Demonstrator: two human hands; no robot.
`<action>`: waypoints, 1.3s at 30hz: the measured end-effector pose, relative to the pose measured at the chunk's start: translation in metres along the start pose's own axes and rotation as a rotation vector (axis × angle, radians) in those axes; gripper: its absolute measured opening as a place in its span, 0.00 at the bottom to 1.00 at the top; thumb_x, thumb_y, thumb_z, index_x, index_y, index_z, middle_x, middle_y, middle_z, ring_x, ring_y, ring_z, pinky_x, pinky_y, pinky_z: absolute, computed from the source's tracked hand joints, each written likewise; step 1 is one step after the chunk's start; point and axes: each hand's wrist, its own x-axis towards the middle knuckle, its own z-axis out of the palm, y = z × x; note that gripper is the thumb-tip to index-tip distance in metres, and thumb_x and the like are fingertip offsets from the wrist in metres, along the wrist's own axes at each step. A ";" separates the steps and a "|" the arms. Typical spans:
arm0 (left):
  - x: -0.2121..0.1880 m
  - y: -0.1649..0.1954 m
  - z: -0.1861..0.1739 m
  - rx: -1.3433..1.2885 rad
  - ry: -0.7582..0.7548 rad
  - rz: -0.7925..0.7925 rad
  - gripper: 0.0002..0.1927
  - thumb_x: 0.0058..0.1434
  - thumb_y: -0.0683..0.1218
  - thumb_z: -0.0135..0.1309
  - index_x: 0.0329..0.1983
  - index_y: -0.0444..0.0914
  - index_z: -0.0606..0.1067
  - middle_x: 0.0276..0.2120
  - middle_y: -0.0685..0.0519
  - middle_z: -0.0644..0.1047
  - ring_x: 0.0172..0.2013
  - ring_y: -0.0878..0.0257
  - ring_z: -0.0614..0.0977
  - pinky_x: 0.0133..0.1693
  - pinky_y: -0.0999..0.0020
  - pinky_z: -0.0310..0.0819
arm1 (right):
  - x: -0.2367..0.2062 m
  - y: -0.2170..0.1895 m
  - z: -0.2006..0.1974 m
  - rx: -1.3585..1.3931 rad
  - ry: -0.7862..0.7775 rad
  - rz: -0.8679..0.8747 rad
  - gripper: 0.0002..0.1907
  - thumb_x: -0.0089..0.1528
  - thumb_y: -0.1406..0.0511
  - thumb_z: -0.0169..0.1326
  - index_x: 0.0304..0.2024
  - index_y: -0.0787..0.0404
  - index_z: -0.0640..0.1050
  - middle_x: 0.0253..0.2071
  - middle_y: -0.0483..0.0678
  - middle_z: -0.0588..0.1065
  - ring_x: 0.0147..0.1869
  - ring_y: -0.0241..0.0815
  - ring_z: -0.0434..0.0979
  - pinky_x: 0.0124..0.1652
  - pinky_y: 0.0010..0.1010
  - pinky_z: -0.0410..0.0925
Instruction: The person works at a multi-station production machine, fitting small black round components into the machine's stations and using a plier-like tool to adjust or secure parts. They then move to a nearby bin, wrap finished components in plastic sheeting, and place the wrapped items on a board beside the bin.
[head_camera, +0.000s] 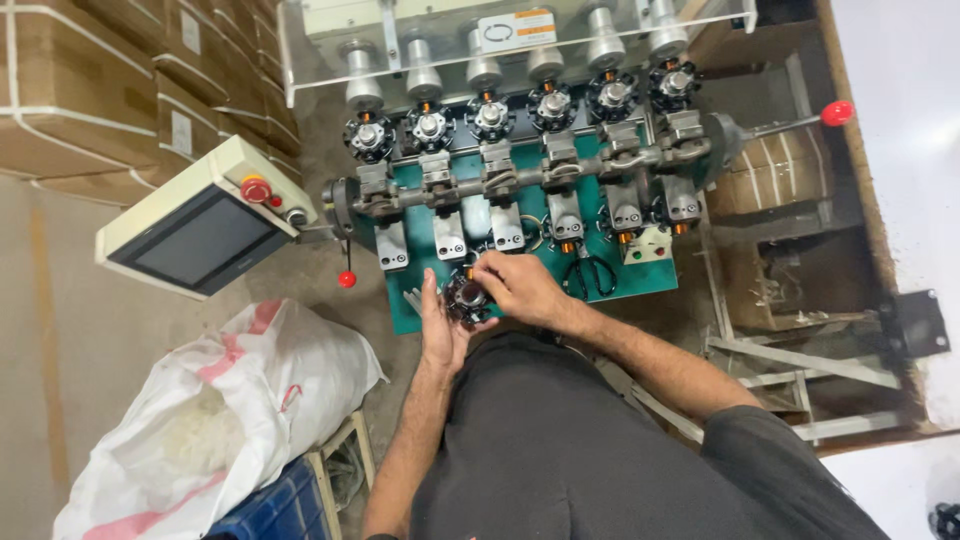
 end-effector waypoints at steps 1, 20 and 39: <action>-0.001 -0.003 0.001 0.063 0.024 0.024 0.30 0.68 0.67 0.36 0.52 0.41 0.76 0.44 0.54 0.81 0.41 0.66 0.84 0.32 0.65 0.83 | -0.001 -0.002 0.001 -0.021 0.004 0.061 0.07 0.66 0.64 0.55 0.40 0.63 0.78 0.33 0.55 0.79 0.36 0.53 0.82 0.34 0.38 0.72; -0.008 -0.017 -0.045 0.353 0.155 0.335 0.15 0.62 0.42 0.59 0.52 0.34 0.76 0.39 0.55 0.81 0.33 0.70 0.82 0.26 0.71 0.82 | -0.074 0.042 0.066 0.341 0.084 0.312 0.05 0.65 0.68 0.59 0.39 0.66 0.79 0.26 0.42 0.75 0.27 0.26 0.69 0.28 0.23 0.64; -0.038 0.003 -0.137 0.502 0.272 0.195 0.11 0.62 0.41 0.60 0.47 0.32 0.76 0.33 0.51 0.79 0.31 0.64 0.81 0.31 0.67 0.78 | -0.026 0.127 0.201 0.960 0.385 1.289 0.04 0.62 0.67 0.57 0.32 0.60 0.76 0.23 0.40 0.71 0.20 0.29 0.63 0.20 0.23 0.57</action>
